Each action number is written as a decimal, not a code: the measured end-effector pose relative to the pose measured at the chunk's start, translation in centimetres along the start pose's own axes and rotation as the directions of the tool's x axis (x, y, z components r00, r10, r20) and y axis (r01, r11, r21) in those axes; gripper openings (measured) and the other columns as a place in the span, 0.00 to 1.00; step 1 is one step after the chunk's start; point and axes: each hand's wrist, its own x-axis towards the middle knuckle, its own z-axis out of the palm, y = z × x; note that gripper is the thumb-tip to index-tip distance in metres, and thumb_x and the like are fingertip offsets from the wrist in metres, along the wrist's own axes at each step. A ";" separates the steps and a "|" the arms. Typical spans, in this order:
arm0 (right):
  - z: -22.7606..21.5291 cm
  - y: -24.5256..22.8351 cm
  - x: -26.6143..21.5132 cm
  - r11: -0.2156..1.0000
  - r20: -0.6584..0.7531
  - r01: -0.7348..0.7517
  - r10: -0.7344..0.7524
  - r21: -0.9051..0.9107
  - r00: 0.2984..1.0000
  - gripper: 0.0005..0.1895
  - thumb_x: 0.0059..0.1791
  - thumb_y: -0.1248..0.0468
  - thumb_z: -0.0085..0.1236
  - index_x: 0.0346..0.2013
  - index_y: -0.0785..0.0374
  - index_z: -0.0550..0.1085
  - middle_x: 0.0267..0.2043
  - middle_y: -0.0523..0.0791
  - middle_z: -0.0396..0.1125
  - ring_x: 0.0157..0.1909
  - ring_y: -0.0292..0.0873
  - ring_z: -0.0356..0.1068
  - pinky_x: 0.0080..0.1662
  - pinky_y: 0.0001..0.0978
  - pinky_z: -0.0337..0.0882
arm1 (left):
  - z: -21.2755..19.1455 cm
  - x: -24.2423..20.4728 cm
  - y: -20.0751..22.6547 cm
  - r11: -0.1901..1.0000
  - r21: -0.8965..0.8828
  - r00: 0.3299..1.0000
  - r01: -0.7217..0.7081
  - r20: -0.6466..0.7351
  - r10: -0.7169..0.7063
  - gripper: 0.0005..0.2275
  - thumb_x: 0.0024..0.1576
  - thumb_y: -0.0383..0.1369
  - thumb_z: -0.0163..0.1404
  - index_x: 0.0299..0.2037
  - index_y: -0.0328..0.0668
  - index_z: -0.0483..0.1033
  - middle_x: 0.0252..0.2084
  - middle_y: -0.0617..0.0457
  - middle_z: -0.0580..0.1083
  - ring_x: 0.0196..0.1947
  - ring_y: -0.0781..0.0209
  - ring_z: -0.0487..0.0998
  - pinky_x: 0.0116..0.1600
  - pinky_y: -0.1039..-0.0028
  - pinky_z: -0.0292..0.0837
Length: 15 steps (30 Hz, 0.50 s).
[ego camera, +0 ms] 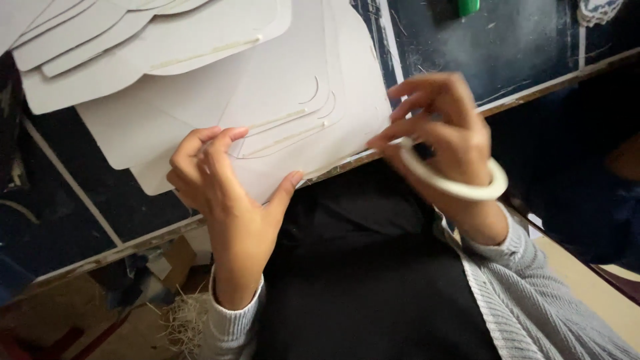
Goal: The person holds a stack of white paper sheets and applies strips of clear adhesive tape to the edges of each sheet. They tear the tape by hand and press it down to secure the papers together.
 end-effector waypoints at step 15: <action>-0.1 1.0 0.2 0.976 0.026 0.077 -0.073 -0.206 0.997 0.13 0.58 0.69 0.70 0.34 0.70 0.74 0.56 0.57 0.67 0.45 0.49 0.73 0.49 0.42 0.69 | 4.2 1.4 4.5 0.989 0.005 0.989 -0.146 -0.034 0.146 0.20 0.58 0.40 0.66 0.56 0.46 0.76 0.63 0.44 0.63 0.59 0.42 0.68 0.63 0.51 0.64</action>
